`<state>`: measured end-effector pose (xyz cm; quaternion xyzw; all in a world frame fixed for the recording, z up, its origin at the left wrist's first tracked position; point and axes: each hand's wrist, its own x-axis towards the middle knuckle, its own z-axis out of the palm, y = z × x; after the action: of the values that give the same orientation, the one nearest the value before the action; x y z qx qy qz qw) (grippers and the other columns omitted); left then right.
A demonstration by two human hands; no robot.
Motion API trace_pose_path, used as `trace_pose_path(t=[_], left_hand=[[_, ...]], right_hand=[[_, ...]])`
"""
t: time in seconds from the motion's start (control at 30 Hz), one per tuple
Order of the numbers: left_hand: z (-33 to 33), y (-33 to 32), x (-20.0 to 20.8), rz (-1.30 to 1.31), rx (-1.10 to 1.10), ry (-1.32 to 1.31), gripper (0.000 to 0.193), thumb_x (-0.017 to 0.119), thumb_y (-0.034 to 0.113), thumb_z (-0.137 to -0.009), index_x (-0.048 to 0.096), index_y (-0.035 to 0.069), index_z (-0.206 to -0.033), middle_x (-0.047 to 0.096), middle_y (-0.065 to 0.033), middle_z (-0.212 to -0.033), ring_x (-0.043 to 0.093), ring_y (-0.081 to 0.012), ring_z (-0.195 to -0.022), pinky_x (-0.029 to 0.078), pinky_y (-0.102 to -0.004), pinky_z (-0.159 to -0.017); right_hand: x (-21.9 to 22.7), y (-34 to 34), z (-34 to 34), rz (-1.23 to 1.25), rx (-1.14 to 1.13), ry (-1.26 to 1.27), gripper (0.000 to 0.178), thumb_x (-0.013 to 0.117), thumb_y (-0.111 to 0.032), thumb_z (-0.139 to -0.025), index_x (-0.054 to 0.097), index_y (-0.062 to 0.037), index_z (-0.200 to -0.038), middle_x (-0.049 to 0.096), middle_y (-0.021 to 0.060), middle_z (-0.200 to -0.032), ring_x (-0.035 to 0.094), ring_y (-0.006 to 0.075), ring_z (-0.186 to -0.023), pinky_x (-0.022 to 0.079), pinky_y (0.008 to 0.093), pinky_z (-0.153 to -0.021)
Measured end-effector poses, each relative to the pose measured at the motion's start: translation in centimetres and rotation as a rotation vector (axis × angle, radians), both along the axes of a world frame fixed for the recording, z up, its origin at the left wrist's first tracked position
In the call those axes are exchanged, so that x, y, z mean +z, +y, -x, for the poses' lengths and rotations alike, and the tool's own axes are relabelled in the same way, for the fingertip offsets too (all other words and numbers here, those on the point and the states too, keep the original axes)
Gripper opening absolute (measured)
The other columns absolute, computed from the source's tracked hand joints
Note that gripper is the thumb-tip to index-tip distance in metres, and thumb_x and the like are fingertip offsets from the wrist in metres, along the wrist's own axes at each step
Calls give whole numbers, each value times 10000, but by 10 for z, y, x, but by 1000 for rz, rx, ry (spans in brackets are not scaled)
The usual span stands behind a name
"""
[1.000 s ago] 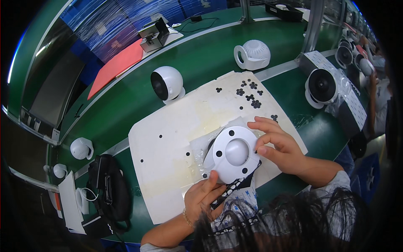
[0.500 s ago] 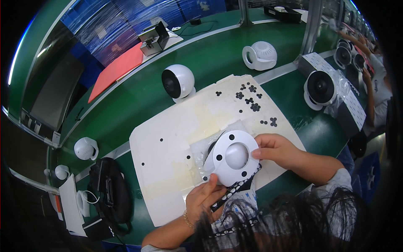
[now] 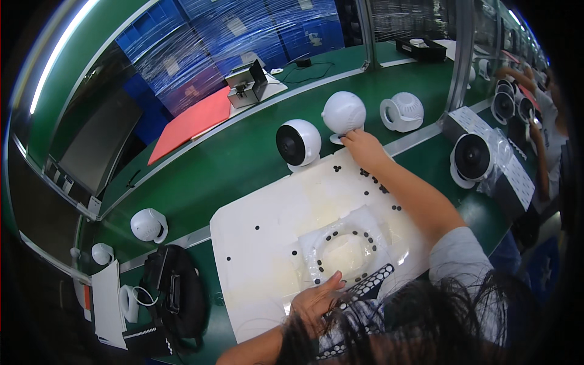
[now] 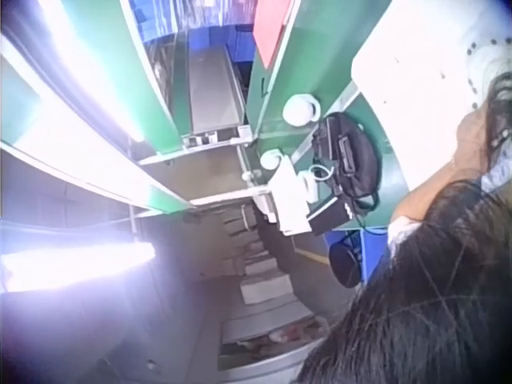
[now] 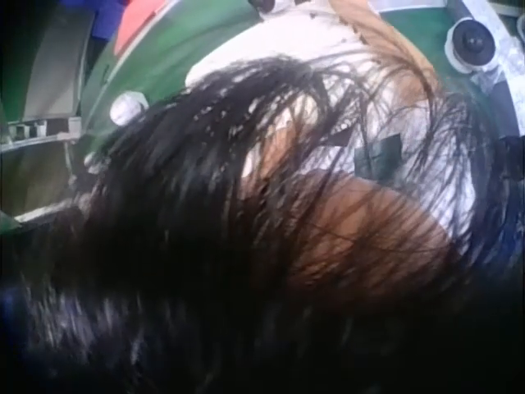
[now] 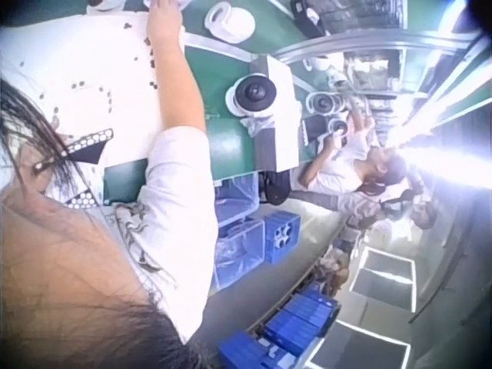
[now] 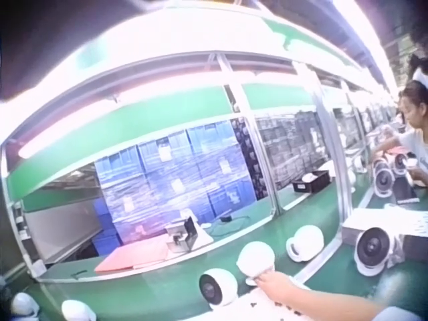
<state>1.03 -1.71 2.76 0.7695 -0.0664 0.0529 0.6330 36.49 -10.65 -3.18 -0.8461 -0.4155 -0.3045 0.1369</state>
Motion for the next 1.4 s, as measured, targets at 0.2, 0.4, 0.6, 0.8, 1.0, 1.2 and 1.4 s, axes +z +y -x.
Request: trace_pose_path(t=[0.2, 0.4, 0.6, 0.8, 1.0, 1.2, 1.4], left_hand=[[-1, 16, -19, 437, 192, 463, 451, 627, 393, -765, 541, 18, -1001, 599, -69, -846, 549, -110, -642, 456, -222, -541], [-23, 3, 9, 606, 378, 1130, 277, 606, 393, -779, 552, 132, -855, 605, 31, -751, 497, -67, -415, 399, -227, -348], [-1, 7, -28, 372, 183, 306, 272, 578, 364, -808, 570, 93, -796, 592, 6, -657, 531, -74, -466, 403, -213, -356], [-21, 5, -10, 590, 342, 1286, 375, 573, 196, -830, 495, 97, -1183, 560, -99, -1072, 519, -142, -977, 412, -234, -837], [5, 26, -31, -167, -250, 472, 362, 564, 205, -834, 499, 54, -1156, 581, -128, -986, 554, -197, -903, 419, -269, -800], [8, 21, -44, -427, -93, -508, 327, 351, 262, -926, 523, -11, -984, 608, -75, -729, 582, -135, -529, 504, -232, -455], [15, 37, -47, -278, -217, -364, 412, 632, 55, -646, 551, 10, -1047, 472, -206, -1178, 530, -300, -1018, 437, -356, -844]], right_hand=[[38, 15, -2, 173, -272, 417, 187, 490, -162, -768, 616, -51, -850, 606, 108, -861, 566, 270, -854, 463, 384, -716], [25, -86, -90, -166, -439, -482, 197, 498, -113, -737, 604, -63, -896, 540, 94, -1075, 568, 259, -851, 440, 385, -730], [61, -103, -66, 277, -524, -129, 190, 536, -121, -735, 603, -86, -909, 511, 90, -1053, 566, 243, -830, 439, 358, -705], [140, -131, 52, -316, -325, 500, 199, 609, -161, -713, 560, -41, -864, 573, 87, -780, 586, 185, -633, 461, 296, -530], [120, -94, 164, -1016, 401, 1594, 188, 539, -138, -799, 475, -13, -924, 552, 69, -754, 575, 151, -587, 506, 274, -459], [78, -62, 234, -1007, 386, 1999, 281, 467, -216, -877, 397, -10, -1054, 549, 114, -931, 607, 221, -768, 536, 350, -704], [66, -61, 150, -496, 414, 1521, 324, 453, -326, -883, 514, -10, -923, 564, 54, -712, 565, 140, -630, 463, 267, -579]])
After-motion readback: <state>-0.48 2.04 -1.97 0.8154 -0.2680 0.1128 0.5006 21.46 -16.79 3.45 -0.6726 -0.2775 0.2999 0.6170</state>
